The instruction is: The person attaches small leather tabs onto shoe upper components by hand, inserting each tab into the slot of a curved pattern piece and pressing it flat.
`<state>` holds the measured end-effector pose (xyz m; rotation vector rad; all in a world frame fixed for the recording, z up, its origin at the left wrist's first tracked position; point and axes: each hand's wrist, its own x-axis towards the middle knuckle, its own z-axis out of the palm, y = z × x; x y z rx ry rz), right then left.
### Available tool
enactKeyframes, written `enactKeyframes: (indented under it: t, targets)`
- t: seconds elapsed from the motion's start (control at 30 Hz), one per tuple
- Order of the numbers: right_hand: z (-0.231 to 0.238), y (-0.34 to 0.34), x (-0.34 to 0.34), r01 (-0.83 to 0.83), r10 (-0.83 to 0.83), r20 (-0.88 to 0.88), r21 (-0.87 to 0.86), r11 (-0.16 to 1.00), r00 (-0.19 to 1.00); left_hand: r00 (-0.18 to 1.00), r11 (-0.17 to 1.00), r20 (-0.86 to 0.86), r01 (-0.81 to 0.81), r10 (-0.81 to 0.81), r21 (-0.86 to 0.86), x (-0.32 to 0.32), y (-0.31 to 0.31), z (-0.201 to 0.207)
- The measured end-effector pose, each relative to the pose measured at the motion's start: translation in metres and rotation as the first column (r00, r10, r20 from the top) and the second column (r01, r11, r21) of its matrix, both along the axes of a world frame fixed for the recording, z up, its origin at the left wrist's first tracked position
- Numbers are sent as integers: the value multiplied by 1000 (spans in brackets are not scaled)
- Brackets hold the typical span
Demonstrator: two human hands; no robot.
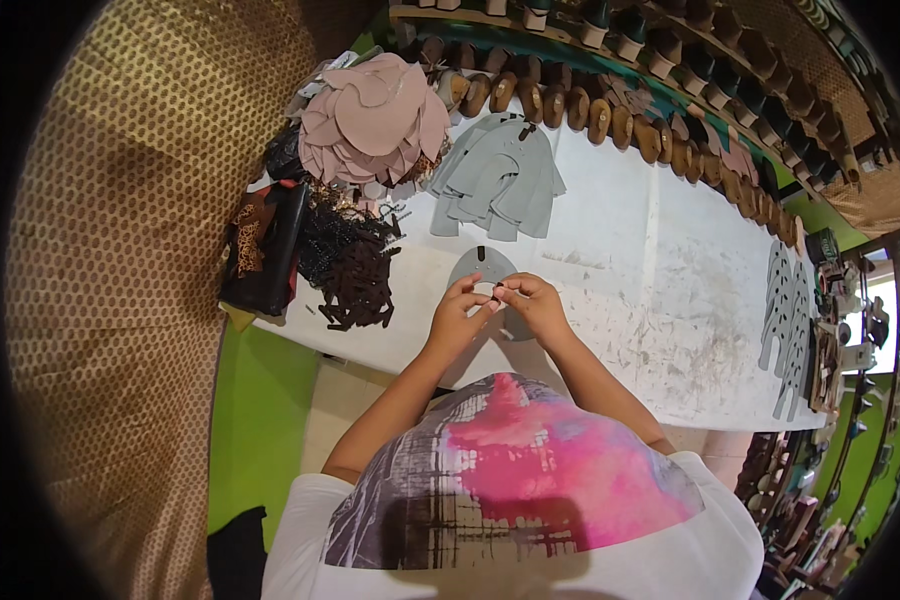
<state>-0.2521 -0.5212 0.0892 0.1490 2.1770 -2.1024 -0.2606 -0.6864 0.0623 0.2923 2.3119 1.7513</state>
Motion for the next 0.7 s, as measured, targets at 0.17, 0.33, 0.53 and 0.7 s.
enactKeyframes:
  t: [0.17, 0.33, 0.53, 0.7]
  targets:
    - [-4, -3, 1, -28, 30, 57, -30, 999, 998, 1000, 1000, 23, -9, 9, -25, -1, -1, 1]
    - [2, -6, -1, 31, 88, -254, 432, 901, 963, 995, 996, 44, -90, 91, -15, -4, -5, -1]
    - [7, -10, -2, -45, 278, -325, 573, 818, 904, 985, 998, -167, -46, 39, -43, -13, -13, 6]
    - [-2, -13, 0, -29, 217, -283, 547, 836, 934, 988, 994, -138, -82, 72, -68, -15, -11, 15]
